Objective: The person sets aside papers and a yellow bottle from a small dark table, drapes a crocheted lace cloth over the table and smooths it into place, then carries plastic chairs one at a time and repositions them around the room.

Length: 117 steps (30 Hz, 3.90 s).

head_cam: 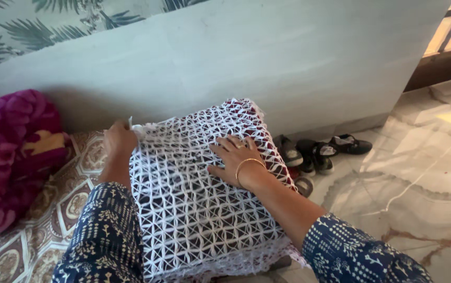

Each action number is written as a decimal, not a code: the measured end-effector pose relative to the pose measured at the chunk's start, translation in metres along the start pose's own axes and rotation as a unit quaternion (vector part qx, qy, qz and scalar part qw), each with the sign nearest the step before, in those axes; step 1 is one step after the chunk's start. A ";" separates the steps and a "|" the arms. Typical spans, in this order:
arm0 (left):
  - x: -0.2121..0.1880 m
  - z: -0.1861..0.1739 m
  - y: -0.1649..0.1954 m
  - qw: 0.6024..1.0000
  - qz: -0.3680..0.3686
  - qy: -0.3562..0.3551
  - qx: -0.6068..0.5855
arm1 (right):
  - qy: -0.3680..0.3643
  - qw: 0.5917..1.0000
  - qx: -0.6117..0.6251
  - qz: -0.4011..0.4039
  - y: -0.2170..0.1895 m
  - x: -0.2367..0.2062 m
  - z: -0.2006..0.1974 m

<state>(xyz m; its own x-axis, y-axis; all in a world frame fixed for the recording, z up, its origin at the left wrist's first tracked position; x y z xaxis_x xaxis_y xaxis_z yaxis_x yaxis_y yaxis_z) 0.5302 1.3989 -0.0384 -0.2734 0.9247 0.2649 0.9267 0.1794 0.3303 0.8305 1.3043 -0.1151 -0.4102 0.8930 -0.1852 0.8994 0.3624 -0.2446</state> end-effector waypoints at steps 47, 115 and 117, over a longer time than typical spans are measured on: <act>-0.054 0.053 -0.045 0.978 -0.071 -0.197 0.008 | 0.076 0.983 0.104 0.128 0.047 0.013 -0.015; -0.126 0.044 -0.029 0.974 -0.050 -0.205 0.082 | 0.190 0.975 0.112 0.006 0.052 0.009 -0.026; -0.126 0.042 -0.028 0.976 -0.050 -0.196 0.083 | 0.137 0.989 0.059 -0.011 0.035 -0.002 -0.023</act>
<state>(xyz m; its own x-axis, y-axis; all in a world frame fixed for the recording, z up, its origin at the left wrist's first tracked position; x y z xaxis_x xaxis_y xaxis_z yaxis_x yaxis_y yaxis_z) 0.5495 1.2917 -0.1187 -0.2745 0.9515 -0.1391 0.9385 0.2966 0.1765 0.8662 1.3218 -0.1014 -0.3592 0.9295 0.0834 0.8599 0.3643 -0.3575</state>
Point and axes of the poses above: each hand's wrist, its own x-axis towards the middle knuckle, its own z-axis out of the palm, y = z × x, the point moved 9 cm from there along x, towards the middle knuckle, and after that the axes turned 11 degrees about -y, right-handed, at the moved point
